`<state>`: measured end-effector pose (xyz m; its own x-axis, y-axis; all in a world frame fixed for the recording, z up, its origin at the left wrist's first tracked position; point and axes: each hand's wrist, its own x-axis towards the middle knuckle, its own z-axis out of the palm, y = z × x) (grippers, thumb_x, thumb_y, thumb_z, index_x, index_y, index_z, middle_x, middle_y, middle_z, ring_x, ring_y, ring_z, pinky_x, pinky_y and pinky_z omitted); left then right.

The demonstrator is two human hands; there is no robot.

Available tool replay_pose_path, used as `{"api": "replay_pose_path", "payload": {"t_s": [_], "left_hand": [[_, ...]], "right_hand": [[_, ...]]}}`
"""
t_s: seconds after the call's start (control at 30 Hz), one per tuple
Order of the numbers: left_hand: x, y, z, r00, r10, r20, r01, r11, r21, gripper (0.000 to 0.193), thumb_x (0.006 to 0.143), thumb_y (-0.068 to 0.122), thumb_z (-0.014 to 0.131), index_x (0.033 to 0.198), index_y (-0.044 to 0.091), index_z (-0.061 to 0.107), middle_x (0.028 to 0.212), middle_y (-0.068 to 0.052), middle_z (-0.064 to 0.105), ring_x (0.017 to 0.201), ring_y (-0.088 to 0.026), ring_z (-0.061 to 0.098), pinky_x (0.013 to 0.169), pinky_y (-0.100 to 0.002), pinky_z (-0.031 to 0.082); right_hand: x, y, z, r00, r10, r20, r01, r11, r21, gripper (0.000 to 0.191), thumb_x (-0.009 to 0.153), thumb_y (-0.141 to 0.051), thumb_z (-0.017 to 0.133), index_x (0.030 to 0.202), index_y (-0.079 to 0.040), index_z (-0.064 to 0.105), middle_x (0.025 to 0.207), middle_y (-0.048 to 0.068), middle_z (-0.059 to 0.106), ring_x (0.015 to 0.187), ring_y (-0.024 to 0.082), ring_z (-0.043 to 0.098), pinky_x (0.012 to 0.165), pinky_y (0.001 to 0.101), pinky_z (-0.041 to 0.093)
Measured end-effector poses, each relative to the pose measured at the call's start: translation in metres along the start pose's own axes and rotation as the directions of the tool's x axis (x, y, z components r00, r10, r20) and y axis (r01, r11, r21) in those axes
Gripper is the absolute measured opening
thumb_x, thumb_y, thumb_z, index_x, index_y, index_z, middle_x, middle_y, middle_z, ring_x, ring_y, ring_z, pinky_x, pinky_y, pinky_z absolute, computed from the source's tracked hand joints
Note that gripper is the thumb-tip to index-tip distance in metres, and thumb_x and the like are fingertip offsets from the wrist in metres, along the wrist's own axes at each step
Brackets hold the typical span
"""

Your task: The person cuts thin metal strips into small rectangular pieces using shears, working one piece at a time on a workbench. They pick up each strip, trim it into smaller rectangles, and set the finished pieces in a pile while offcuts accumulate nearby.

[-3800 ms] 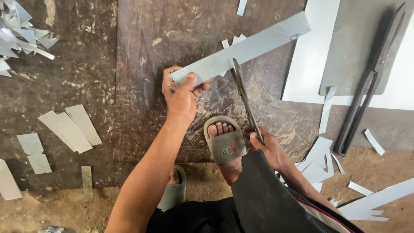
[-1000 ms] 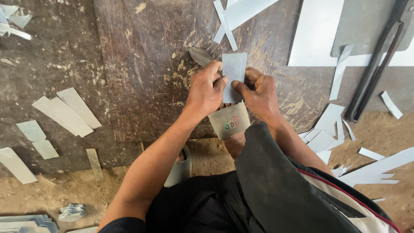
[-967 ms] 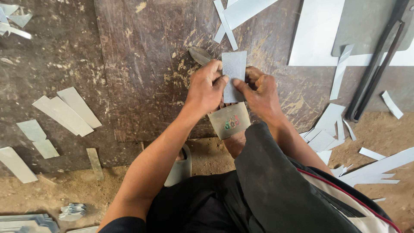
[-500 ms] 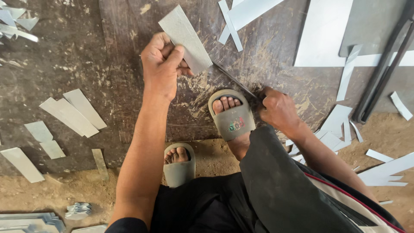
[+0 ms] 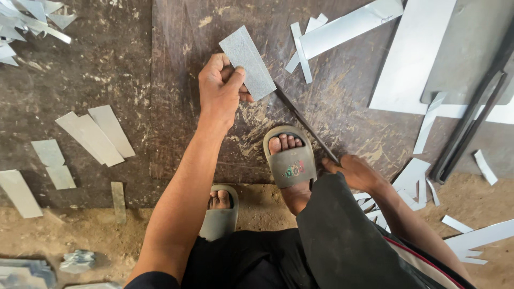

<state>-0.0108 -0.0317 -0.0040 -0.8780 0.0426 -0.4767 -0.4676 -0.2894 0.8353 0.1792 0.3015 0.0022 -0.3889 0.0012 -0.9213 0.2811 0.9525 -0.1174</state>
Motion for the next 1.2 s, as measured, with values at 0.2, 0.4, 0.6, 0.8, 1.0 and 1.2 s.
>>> {"api": "replay_pose_path", "payload": {"t_s": [0.2, 0.4, 0.6, 0.8, 1.0, 1.2], "left_hand": [[0.003, 0.003, 0.002, 0.993, 0.098, -0.066, -0.097, 0.995, 0.012, 0.007, 0.101, -0.003, 0.058, 0.107, -0.001, 0.055, 0.079, -0.007, 0.067, 0.059, -0.012, 0.066, 0.047, -0.029, 0.059], [0.007, 0.013, 0.022, 0.988, 0.152, -0.033, -0.153, 0.988, -0.018, 0.007, 0.102, -0.003, 0.058, 0.107, 0.0, 0.054, 0.079, -0.006, 0.066, 0.059, -0.01, 0.063, 0.048, -0.029, 0.058], [0.001, 0.022, 0.027, 0.982, 0.182, 0.055, -0.183, 0.983, 0.031, 0.007, 0.103, -0.001, 0.058, 0.105, 0.001, 0.051, 0.078, -0.008, 0.068, 0.06, -0.011, 0.067, 0.047, -0.029, 0.059], [-0.002, 0.027, 0.029, 0.975, 0.211, 0.064, -0.212, 0.977, 0.015, 0.006, 0.104, -0.001, 0.056, 0.106, 0.001, 0.052, 0.08, -0.007, 0.067, 0.06, -0.01, 0.068, 0.047, -0.028, 0.059], [-0.006, 0.031, 0.032, 0.975, 0.212, 0.064, -0.212, 0.977, -0.014, 0.006, 0.104, -0.001, 0.057, 0.106, 0.0, 0.052, 0.08, -0.007, 0.066, 0.06, -0.01, 0.065, 0.047, -0.027, 0.058], [-0.007, 0.034, 0.035, 0.982, 0.181, 0.054, -0.179, 0.983, -0.047, 0.006, 0.103, -0.002, 0.058, 0.107, -0.001, 0.054, 0.082, -0.007, 0.068, 0.061, -0.009, 0.066, 0.048, -0.026, 0.058]], "right_hand": [[-0.042, -0.031, -0.015, 0.959, -0.219, -0.177, 0.281, 0.791, 0.543, 0.058, 0.1, -0.055, 0.046, 0.103, 0.0, 0.066, 0.079, 0.008, 0.069, 0.075, 0.019, 0.066, 0.065, 0.0397, 0.054], [-0.067, -0.067, -0.023, 0.961, -0.122, -0.247, 0.261, 0.69, 0.675, 0.052, 0.098, -0.046, 0.051, 0.119, -0.001, 0.068, 0.077, 0.008, 0.066, 0.07, 0.014, 0.061, 0.061, 0.0353, 0.05], [-0.058, -0.075, -0.019, 0.97, -0.07, -0.232, 0.216, 0.682, 0.699, 0.053, 0.099, -0.044, 0.052, 0.124, 0.0, 0.068, 0.086, 0.009, 0.072, 0.076, 0.014, 0.067, 0.068, 0.0315, 0.054], [-0.058, -0.076, -0.017, 0.92, -0.173, -0.353, 0.358, 0.74, 0.569, 0.06, 0.101, -0.05, 0.047, 0.128, 0.001, 0.064, 0.104, 0.01, 0.071, 0.084, 0.016, 0.069, 0.074, 0.033, 0.055], [-0.065, -0.083, -0.022, 0.912, -0.163, -0.376, 0.357, 0.766, 0.535, 0.06, 0.101, -0.049, 0.045, 0.13, 0.001, 0.062, 0.105, 0.013, 0.069, 0.083, 0.02, 0.069, 0.074, 0.0345, 0.054], [-0.065, -0.086, -0.026, 0.916, -0.157, -0.368, 0.348, 0.767, 0.54, 0.052, 0.1, -0.042, 0.045, 0.12, 0.001, 0.067, 0.108, 0.013, 0.069, 0.085, 0.022, 0.07, 0.074, 0.0369, 0.054]]}}
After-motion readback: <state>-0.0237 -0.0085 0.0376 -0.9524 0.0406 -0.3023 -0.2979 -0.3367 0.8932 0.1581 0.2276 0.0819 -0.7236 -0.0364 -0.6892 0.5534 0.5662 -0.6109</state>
